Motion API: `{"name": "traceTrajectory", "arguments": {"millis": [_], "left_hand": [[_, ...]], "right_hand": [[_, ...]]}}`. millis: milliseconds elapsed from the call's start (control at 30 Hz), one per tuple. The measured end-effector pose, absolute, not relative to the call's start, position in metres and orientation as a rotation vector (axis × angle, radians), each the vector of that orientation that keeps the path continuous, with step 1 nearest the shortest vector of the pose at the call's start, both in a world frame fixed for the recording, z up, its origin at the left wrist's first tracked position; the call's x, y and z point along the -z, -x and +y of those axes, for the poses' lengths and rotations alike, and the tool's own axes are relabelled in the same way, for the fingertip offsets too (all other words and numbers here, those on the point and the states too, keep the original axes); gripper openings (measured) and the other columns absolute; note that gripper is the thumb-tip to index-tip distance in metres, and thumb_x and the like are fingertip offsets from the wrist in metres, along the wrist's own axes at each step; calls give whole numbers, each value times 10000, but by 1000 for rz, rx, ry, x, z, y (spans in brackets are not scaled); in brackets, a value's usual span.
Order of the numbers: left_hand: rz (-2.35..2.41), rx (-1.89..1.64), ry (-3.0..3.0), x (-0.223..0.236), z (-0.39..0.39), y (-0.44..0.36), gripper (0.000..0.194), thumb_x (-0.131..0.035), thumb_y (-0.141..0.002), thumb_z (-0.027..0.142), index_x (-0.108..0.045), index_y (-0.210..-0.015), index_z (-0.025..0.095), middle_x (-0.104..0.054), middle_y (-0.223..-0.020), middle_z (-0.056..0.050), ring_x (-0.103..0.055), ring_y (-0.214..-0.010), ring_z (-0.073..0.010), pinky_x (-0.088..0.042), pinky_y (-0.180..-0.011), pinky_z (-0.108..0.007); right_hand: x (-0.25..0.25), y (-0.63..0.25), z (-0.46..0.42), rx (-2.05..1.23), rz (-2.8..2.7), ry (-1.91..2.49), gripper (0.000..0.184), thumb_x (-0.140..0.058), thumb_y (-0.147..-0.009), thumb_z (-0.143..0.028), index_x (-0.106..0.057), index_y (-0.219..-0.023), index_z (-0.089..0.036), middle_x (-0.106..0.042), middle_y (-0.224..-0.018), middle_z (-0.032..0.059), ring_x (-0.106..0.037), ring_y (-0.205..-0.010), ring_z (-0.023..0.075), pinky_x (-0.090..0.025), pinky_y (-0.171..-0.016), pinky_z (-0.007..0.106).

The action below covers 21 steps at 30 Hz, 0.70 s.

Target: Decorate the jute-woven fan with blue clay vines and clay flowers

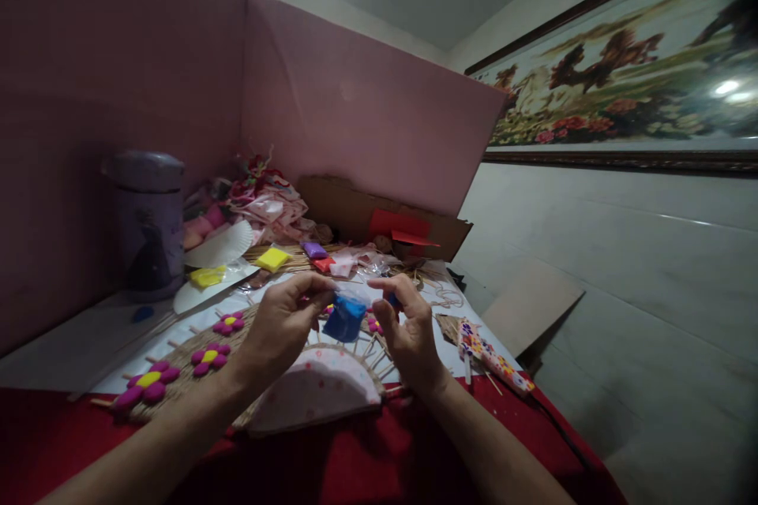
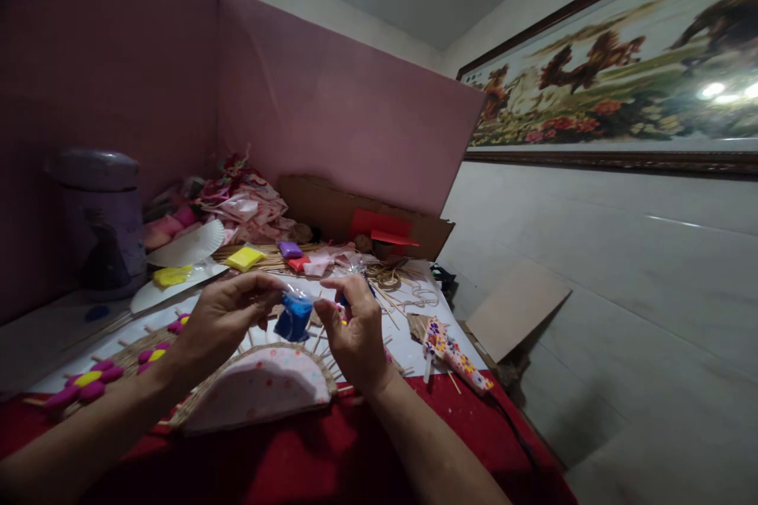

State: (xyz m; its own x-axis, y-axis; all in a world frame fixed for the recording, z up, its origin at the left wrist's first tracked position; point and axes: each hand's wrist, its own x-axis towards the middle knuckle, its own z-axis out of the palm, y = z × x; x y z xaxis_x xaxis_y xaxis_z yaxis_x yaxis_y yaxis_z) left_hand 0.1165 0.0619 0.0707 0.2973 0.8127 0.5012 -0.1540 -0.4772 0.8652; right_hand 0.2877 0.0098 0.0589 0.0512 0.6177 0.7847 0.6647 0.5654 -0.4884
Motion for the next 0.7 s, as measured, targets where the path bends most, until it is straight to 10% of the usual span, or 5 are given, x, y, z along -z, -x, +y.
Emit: {"name": "traceTrajectory", "arguments": {"millis": [700], "left_hand": [[553, -1240, -1682, -64, 63, -118, 194, -594, -798, 358, -609, -784, 165, -581, -717, -4, -514, -659, -130, -414, -602, -237]], "right_hand": [[-55, -284, 10, -48, -1593, 1083, 216, -512, -880, -296, -529, -693, -188, -483, -656, -15, -447, -617, 120, -357, -593, 251]]}}
